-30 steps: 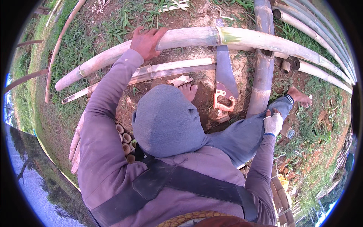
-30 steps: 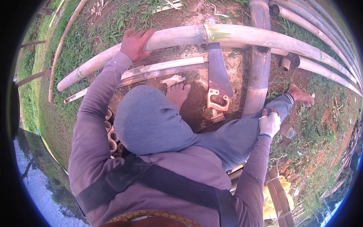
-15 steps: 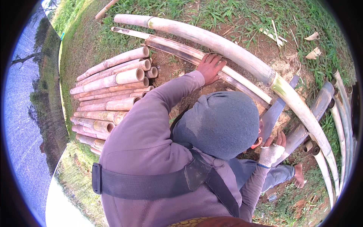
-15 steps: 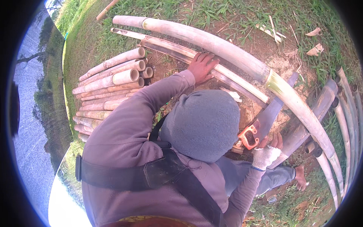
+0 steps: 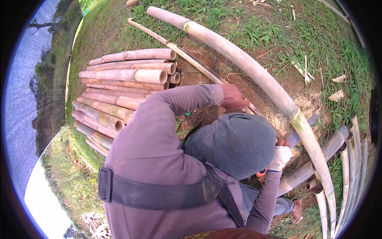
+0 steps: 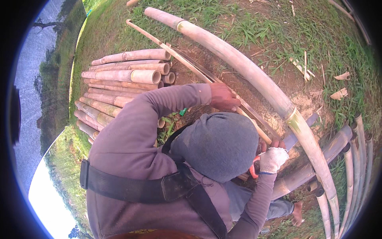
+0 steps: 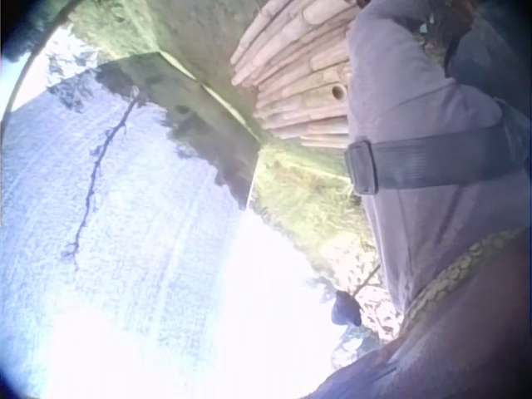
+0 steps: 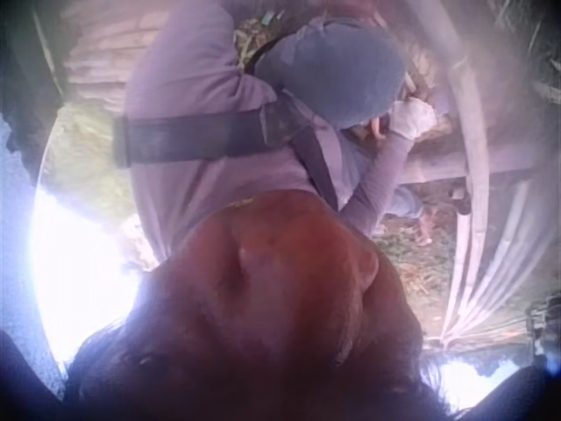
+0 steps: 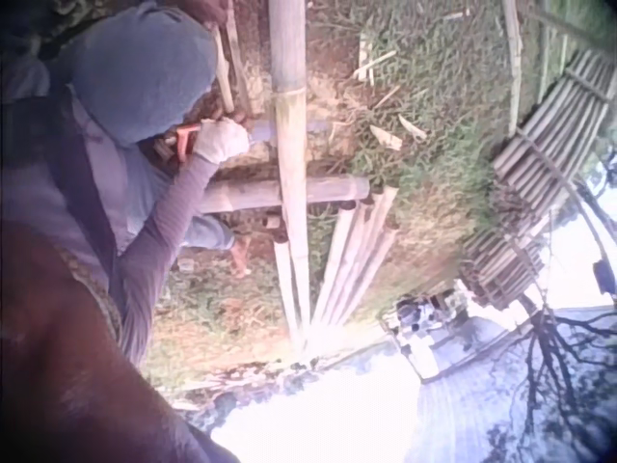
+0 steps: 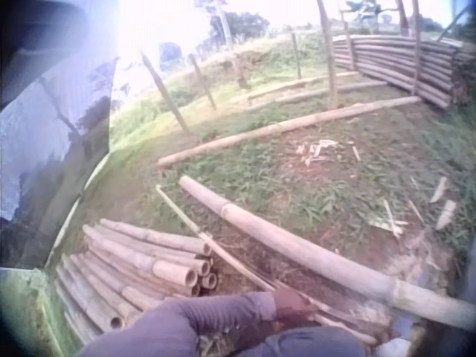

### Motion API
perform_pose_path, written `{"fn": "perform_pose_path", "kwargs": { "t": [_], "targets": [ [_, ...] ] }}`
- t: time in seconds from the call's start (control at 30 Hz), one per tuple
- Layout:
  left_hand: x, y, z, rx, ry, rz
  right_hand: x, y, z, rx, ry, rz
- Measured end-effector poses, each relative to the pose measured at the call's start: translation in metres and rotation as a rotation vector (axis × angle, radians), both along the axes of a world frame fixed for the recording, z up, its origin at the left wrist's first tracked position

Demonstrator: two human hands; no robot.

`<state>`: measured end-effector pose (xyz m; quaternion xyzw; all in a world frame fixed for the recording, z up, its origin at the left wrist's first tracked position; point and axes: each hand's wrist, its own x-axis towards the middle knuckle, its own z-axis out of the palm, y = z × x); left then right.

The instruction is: The person sits on the ground and uses a hand saw to cut long bamboo poles into shorter sections. After each cut, the person places the cut pieces into a growing pile nearby.

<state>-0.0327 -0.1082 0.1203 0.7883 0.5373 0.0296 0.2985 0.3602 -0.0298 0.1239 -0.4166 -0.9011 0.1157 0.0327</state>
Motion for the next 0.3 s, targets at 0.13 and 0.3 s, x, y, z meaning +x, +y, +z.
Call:
{"fn": "perform_pose_path", "kwargs": {
  "t": [0.13, 0.3],
  "targets": [
    [0.007, 0.011, 0.014, 0.111, -0.07, -0.034, 0.033, 0.015, -0.005, 0.039, 0.233, 0.126],
    [0.012, 0.039, 0.033, 0.134, -0.003, -0.062, 0.016, 0.027, 0.037, -0.012, 0.118, 0.151]
  ]
}}
